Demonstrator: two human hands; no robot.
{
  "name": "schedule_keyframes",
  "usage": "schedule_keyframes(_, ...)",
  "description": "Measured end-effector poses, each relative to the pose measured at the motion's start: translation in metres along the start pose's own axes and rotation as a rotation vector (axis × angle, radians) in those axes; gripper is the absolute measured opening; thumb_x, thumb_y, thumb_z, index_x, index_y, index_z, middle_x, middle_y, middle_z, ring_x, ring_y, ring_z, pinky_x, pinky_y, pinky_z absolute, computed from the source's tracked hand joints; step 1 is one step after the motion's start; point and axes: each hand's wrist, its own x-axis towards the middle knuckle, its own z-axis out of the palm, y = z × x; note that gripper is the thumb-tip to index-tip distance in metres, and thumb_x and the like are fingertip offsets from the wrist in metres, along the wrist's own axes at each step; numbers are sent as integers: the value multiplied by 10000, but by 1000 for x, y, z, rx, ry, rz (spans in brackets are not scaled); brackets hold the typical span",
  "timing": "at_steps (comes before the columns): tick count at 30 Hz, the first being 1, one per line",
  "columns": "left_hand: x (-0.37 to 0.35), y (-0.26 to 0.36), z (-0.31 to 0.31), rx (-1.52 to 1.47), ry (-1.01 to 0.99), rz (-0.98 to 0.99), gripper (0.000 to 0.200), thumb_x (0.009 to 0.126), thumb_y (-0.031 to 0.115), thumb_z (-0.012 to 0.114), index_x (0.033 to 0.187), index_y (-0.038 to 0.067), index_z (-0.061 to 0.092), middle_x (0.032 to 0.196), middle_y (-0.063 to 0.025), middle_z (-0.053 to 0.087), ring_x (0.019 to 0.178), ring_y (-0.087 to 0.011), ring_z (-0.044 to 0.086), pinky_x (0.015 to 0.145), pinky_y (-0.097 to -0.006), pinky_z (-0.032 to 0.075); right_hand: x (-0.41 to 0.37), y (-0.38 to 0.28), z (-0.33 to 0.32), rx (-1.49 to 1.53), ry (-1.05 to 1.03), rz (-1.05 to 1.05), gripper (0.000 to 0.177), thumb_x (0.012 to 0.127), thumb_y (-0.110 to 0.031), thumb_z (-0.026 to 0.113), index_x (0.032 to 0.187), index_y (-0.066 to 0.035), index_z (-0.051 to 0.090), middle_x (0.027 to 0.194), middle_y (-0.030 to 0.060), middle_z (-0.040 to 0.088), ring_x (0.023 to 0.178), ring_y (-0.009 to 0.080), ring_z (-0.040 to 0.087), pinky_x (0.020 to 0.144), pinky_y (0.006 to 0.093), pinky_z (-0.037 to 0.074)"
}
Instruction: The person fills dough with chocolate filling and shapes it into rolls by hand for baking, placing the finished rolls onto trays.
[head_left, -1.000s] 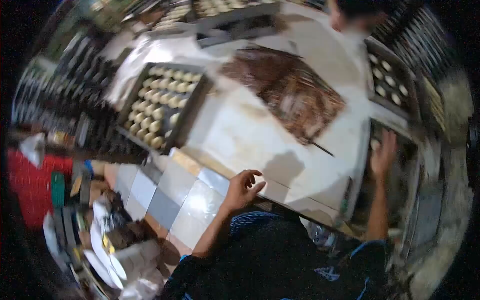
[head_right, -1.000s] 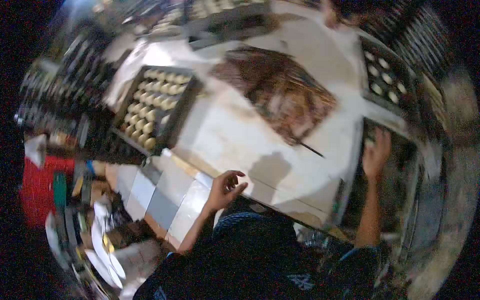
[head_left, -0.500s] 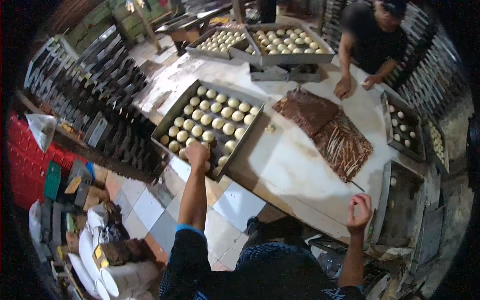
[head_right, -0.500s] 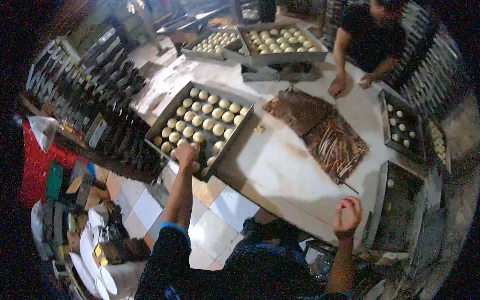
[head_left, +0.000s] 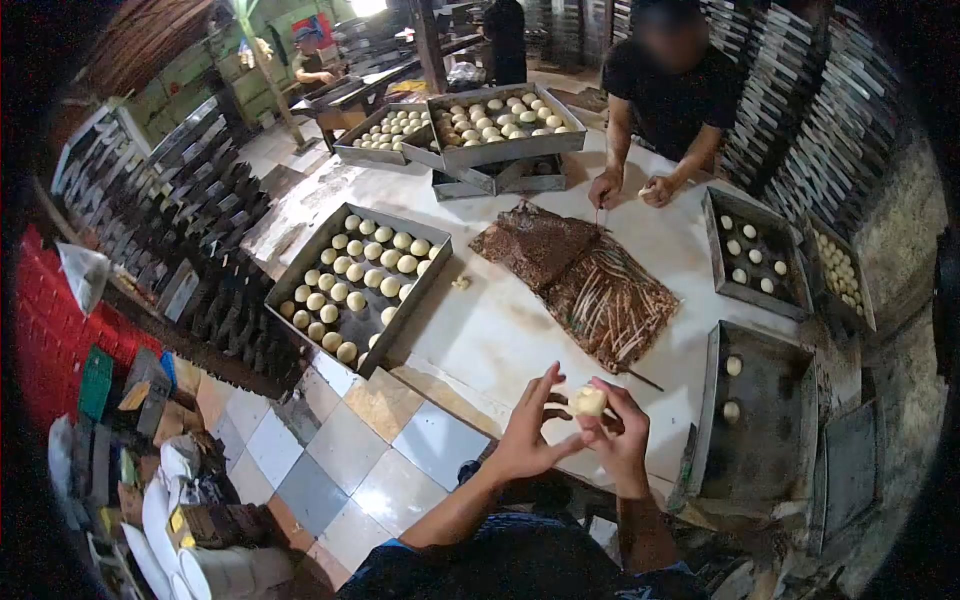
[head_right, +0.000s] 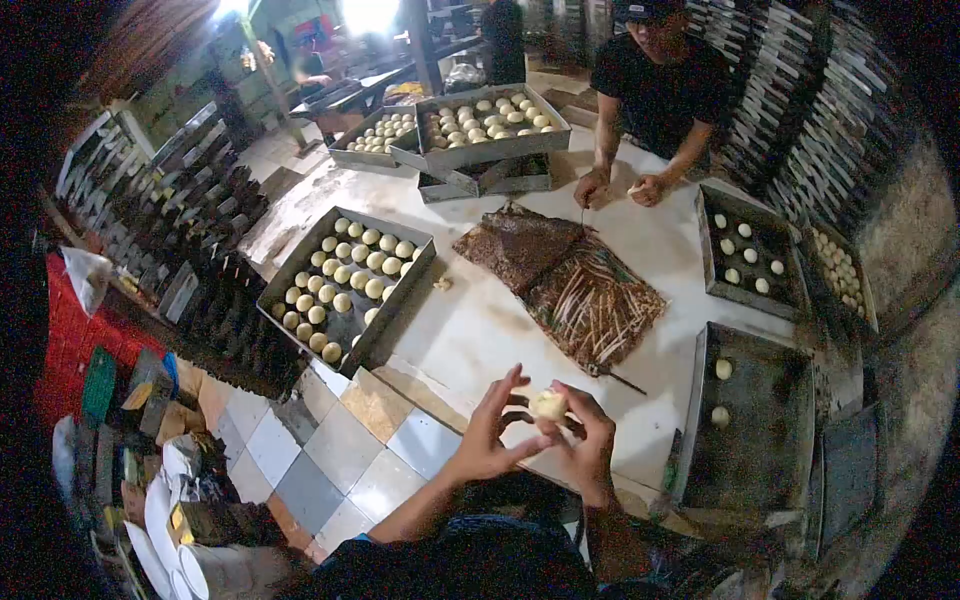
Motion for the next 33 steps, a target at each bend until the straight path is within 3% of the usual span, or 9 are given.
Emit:
schedule_keyframes(4, -7, 34, 24, -239, 191, -221, 372, 900, 137, 635, 1225, -32, 571, 1054, -97, 523, 993, -162, 544, 838, -282, 496, -10, -22, -15, -318, -171, -357, 518, 850, -266, 655, 1281, -10, 529, 1373, 224, 432, 1224, 370, 488, 977, 422, 435)
schedule_keyframes(8, -33, 44, 48, 7, 297, 66, 309, 877, 19, 611, 1185, 2, 615, 990, -128, 534, 876, -172, 575, 749, -251, 509, -24, -27, -4, -151, 103, -300, 375, 888, -179, 564, 1209, 16, 569, 1125, 195, 616, 981, 288, 637, 837, 342, 499)
schedule_keyframes(14, -45, 50, 12, -30, 159, 167, 503, 949, 340, 516, 1296, -22, 483, 1185, -224, 566, 1067, -340, 584, 846, -344, 487, -31, 11, 58, -25, 406, -17, 274, 933, -165, 472, 785, 3, 630, 635, 12, 580, 580, 98, 538, 546, 250, 433)
schedule_keyframes(18, -76, 42, -59, 184, 222, -197, 362, 977, 265, 502, 1120, -57, 584, 875, -191, 672, 801, -280, 666, 713, -342, 509, 3, 34, 119, -258, 76, -339, 409, 999, -361, 431, 899, -11, 620, 830, 48, 612, 786, 134, 554, 724, 293, 453)
schedule_keyframes(21, -99, 12, -98, -754, 421, -483, 354, 991, 249, 488, 1155, -57, 559, 815, -81, 669, 815, -186, 643, 764, -335, 515, 3, 13, 164, -159, 80, -152, 331, 975, -292, 413, 983, -43, 630, 930, 146, 495, 966, 275, 491, 881, 381, 407)
schedule_keyframes(24, -117, -13, -103, -672, 270, -518, 393, 969, 301, 521, 1168, -38, 538, 821, -102, 659, 660, -163, 640, 543, -273, 515, -18, 22, 179, -167, 1, -123, 342, 973, -303, 444, 1002, -20, 633, 929, 135, 550, 902, 273, 571, 814, 349, 457)
schedule_keyframes(26, -116, -19, -117, -936, 62, -744, 437, 943, 374, 551, 1138, -17, 556, 768, -89, 629, 450, -75, 526, 308, -181, 348, -15, 25, 162, -83, -54, -8, 340, 964, -309, 469, 995, -16, 638, 933, 137, 580, 891, 264, 592, 796, 342, 470)
schedule_keyframes(30, -96, -42, -107, -1191, 7, -737, 331, 975, 269, 515, 1143, -5, 592, 1025, -157, 664, 717, -127, 666, 464, -159, 469, 24, 109, 66, -441, 62, 107, 115, 844, -28, 604, 936, 18, 657, 889, 80, 680, 798, 118, 623, 697, 264, 498)
schedule_keyframes(33, -60, -37, -100, -939, -59, -684, 499, 945, 319, 544, 1246, -78, 511, 1173, -204, 615, 894, -161, 665, 540, -192, 518, 69, 165, -54, -1078, 197, 53, 249, 732, 64, 577, 965, -3, 632, 920, 178, 649, 872, 354, 611, 806, 398, 487)
